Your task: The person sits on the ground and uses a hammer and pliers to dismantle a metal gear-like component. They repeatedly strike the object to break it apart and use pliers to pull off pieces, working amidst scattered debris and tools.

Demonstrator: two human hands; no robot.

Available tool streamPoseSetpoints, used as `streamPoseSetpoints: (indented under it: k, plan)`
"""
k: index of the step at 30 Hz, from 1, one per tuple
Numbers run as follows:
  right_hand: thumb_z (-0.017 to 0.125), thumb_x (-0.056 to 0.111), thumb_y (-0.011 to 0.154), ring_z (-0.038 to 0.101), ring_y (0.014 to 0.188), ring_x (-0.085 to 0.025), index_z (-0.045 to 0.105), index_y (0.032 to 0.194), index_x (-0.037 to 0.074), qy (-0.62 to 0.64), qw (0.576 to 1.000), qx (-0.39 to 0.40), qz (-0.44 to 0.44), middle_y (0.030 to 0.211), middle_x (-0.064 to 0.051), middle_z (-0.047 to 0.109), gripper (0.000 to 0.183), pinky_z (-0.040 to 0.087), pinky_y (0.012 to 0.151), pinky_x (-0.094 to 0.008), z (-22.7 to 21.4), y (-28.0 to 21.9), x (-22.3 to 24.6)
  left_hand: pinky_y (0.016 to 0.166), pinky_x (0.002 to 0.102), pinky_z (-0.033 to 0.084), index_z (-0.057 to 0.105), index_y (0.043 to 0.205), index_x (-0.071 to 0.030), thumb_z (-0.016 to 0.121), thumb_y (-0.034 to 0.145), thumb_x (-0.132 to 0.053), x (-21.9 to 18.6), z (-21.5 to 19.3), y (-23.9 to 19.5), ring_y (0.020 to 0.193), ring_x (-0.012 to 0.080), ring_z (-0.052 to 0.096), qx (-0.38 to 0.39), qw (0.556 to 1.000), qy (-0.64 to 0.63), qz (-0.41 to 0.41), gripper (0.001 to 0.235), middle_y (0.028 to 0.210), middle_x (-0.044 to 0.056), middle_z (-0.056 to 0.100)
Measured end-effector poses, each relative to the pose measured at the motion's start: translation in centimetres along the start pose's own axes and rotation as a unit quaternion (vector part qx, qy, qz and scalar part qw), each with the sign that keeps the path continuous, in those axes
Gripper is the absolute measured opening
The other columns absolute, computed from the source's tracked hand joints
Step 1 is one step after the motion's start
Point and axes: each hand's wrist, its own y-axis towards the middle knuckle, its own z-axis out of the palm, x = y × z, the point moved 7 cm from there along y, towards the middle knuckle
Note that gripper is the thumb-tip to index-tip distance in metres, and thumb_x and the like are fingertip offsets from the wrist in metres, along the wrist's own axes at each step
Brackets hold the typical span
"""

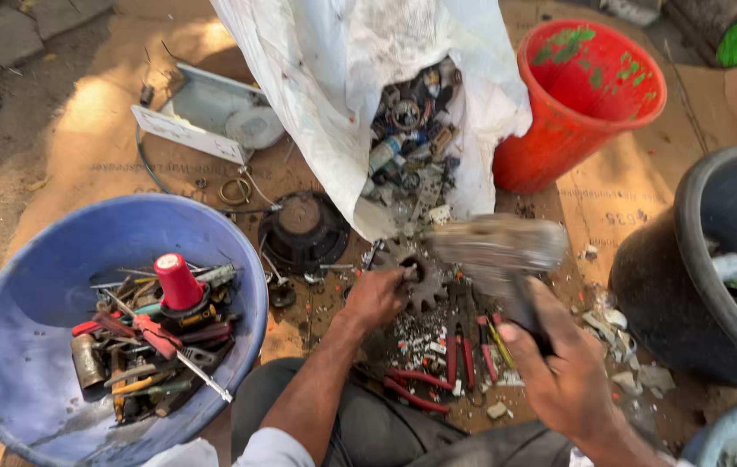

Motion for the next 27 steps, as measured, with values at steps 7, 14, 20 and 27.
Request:
streamPoseSetpoints:
  k: [7,14,20,27]
  plan:
    - [0.064,0.026,0.094,0.056,0.045,-0.013,0.060,0.115,0.008,0.360,0.841,-0.042,0.401,0.068,-0.003,0.061,0.028,0.047,0.038,-0.029,8.2,-7.1,-12.8,0.083,0.041,0.057,0.071,0.119,-0.009,0.069,0.094,-0.020,1.7,-1.8,-0.3,0.084,0.0282,0.078,0.026,0.943,-0.160,-0.289,0.027,0.098,0.015,0.079]
    - [0.075,0.022,0.091,0.052,0.042,-0.019,0.051,0.119,-0.001,0.374,0.674,0.048,0.636,0.065,-0.007,0.059,0.043,0.044,0.035,-0.037,17.3,-17.0,-19.8,0.073,0.042,0.058,0.070,0.101,0.007,0.076,0.087,-0.012,3.1,-3.5,-0.1,0.079,0.0219,0.073,-0.184,0.919,-0.262,-0.228,0.024,0.091,0.016,0.076]
    - [0.074,0.027,0.091,0.061,0.051,-0.020,0.065,0.132,0.003,0.091,0.837,0.235,0.485,0.073,-0.009,0.067,0.048,0.052,0.051,-0.035,21.2,-16.9,-20.4,0.063,0.034,0.059,0.071,0.102,0.009,0.075,0.092,-0.010,5.1,-5.1,-1.8,0.074,0.0178,0.070,-0.231,0.866,-0.367,-0.248,0.021,0.093,0.018,0.077]
    - [0.069,0.028,0.089,0.067,0.107,-0.020,0.046,0.146,0.010,0.335,0.867,0.063,0.363,0.122,-0.011,0.066,0.064,0.053,0.092,-0.033,19.2,-9.5,-18.2,0.067,0.036,0.068,0.065,0.107,0.005,0.070,0.092,-0.011,2.6,-2.2,-3.5,0.084,0.0269,0.077,-0.050,0.845,-0.439,-0.301,0.022,0.097,0.016,0.075]
